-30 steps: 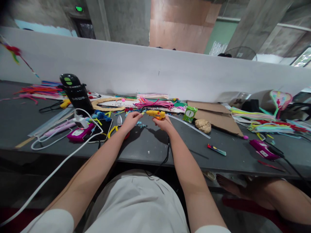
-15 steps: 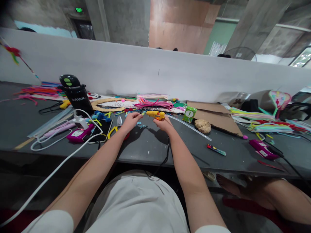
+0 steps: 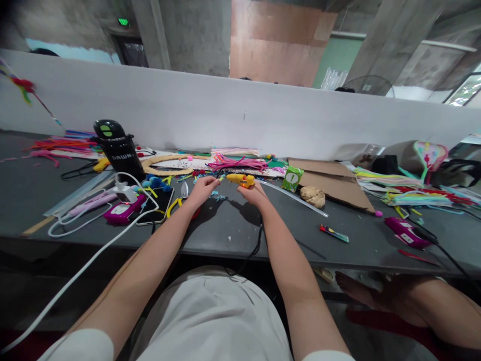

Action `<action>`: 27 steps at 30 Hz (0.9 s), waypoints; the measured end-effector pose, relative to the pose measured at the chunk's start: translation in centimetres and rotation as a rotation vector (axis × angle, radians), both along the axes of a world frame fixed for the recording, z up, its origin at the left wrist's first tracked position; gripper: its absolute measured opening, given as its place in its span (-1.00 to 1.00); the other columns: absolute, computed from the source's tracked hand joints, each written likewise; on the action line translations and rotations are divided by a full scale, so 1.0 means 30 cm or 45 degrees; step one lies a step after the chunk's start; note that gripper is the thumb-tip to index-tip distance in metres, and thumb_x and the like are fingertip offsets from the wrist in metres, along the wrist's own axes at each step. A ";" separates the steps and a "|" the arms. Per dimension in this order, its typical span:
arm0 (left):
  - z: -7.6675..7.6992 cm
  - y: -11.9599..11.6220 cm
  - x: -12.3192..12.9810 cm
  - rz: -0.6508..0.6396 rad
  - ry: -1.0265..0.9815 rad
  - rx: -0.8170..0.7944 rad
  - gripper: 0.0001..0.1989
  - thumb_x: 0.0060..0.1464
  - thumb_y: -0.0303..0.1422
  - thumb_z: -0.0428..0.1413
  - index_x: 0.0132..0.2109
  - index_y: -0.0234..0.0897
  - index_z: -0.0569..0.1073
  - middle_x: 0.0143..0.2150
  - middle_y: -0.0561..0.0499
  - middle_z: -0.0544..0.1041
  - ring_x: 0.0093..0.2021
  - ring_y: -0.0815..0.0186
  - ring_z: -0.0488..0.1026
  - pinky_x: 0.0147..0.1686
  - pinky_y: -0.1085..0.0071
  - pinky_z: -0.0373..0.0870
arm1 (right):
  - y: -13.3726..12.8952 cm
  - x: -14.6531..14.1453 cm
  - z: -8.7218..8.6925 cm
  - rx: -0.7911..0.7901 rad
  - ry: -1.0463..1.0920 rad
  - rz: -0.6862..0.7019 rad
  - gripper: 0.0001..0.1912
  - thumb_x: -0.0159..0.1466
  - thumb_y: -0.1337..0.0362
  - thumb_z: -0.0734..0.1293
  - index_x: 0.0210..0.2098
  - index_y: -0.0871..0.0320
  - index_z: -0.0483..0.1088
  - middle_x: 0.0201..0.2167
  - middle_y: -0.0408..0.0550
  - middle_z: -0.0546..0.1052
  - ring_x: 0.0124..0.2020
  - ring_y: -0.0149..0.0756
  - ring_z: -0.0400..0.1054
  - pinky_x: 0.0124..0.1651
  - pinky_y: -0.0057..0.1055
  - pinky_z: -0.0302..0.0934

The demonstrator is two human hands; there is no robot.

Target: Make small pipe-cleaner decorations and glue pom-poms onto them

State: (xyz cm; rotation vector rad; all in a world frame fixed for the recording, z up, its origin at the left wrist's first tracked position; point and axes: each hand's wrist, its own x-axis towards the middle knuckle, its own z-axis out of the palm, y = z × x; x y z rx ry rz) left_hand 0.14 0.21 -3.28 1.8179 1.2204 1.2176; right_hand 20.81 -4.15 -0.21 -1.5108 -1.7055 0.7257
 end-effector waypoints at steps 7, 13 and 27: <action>0.004 -0.002 -0.001 -0.010 0.014 -0.001 -0.69 0.03 -0.17 0.04 -0.37 -0.35 0.50 -0.52 0.05 0.39 -0.48 0.36 0.25 -0.44 0.43 0.13 | 0.010 0.011 -0.009 0.001 -0.001 -0.009 -0.87 0.01 0.21 0.24 -0.58 0.13 0.24 -0.68 -0.21 0.28 -0.60 -0.42 0.16 -0.54 -0.49 0.06; 0.003 0.000 -0.002 -0.016 0.017 0.027 -0.69 0.04 -0.16 0.05 -0.37 -0.35 0.50 -0.53 0.05 0.38 -0.47 0.36 0.25 -0.44 0.43 0.12 | 0.009 0.016 -0.009 0.036 -0.022 -0.044 -0.85 0.02 0.19 0.24 -0.59 0.13 0.25 -0.67 -0.20 0.30 -0.59 -0.42 0.18 -0.54 -0.49 0.06; 0.029 -0.008 -0.005 0.009 -0.114 0.034 -0.64 0.02 -0.08 0.08 -0.38 -0.33 0.50 -0.56 0.08 0.32 -0.52 0.40 0.18 -0.49 0.44 0.10 | 0.089 0.089 -0.096 0.044 -0.108 -0.274 -0.64 0.01 -0.03 0.39 -0.36 0.13 0.48 -0.46 -0.06 0.48 -0.37 -0.23 0.37 -0.32 -0.38 0.22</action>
